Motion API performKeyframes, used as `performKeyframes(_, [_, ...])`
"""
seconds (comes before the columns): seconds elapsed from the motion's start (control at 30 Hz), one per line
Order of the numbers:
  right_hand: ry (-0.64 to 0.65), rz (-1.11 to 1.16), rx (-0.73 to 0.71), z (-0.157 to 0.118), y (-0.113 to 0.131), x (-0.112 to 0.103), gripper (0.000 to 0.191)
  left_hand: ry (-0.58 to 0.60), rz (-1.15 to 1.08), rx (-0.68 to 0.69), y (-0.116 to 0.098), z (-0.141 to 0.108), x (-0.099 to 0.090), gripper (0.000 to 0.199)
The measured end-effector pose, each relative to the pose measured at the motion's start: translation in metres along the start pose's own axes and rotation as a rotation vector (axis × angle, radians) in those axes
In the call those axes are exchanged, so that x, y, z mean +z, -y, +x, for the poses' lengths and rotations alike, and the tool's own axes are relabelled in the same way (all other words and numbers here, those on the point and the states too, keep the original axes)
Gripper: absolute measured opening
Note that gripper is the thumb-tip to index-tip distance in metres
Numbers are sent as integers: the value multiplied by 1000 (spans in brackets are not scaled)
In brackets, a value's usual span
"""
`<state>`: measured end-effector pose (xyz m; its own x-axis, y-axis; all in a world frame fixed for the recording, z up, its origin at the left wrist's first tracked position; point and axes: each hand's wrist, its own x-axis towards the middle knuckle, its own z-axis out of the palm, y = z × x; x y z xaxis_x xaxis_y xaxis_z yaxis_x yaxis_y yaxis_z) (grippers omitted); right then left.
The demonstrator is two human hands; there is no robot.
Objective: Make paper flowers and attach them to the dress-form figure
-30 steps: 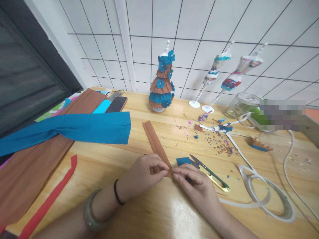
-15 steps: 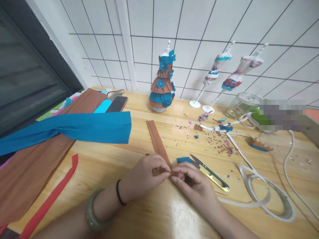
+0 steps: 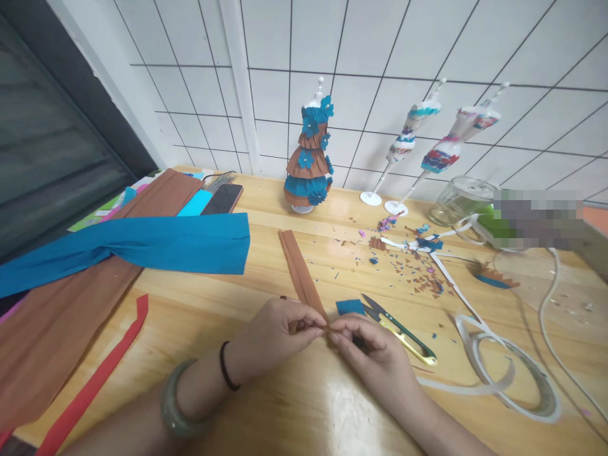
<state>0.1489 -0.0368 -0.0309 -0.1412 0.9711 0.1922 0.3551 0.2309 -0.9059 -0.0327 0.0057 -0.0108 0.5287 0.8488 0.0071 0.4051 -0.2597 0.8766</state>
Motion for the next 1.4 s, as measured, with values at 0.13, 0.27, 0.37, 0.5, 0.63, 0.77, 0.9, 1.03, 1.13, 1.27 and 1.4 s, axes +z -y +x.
performKeyframes(0.13, [-8,66,14,-1,-2,0,10,-6,-69,-33,1,1,0,13])
performKeyframes(0.27, [-20,116,17,-1,-1,-2,10,14,-212,-74,0,2,0,14])
performKeyframes(0.37, [-22,145,16,-1,-1,-3,10,24,-324,-97,0,1,0,13])
performKeyframes(0.5, [-8,157,25,-1,-1,-4,11,39,-398,-106,1,1,-1,13])
performKeyframes(0.63, [-11,153,25,-1,0,-5,12,33,-390,-113,1,2,-3,14])
performKeyframes(0.77, [-4,145,-9,-1,0,-6,12,44,-376,-116,-1,3,-3,15])
performKeyframes(0.9, [6,141,-30,0,1,-6,13,57,-378,-133,-2,2,-4,16])
performKeyframes(1.03, [-5,147,-2,0,3,-6,13,80,-390,-115,-5,1,-7,16])
performKeyframes(1.13, [5,143,5,0,4,-5,13,99,-370,-107,-6,1,-7,15])
performKeyframes(1.27, [36,145,-13,1,5,-5,14,43,-307,-122,-1,1,-2,11])
performKeyframes(1.4, [58,192,3,-2,7,-7,15,-38,-169,-82,2,0,2,7])
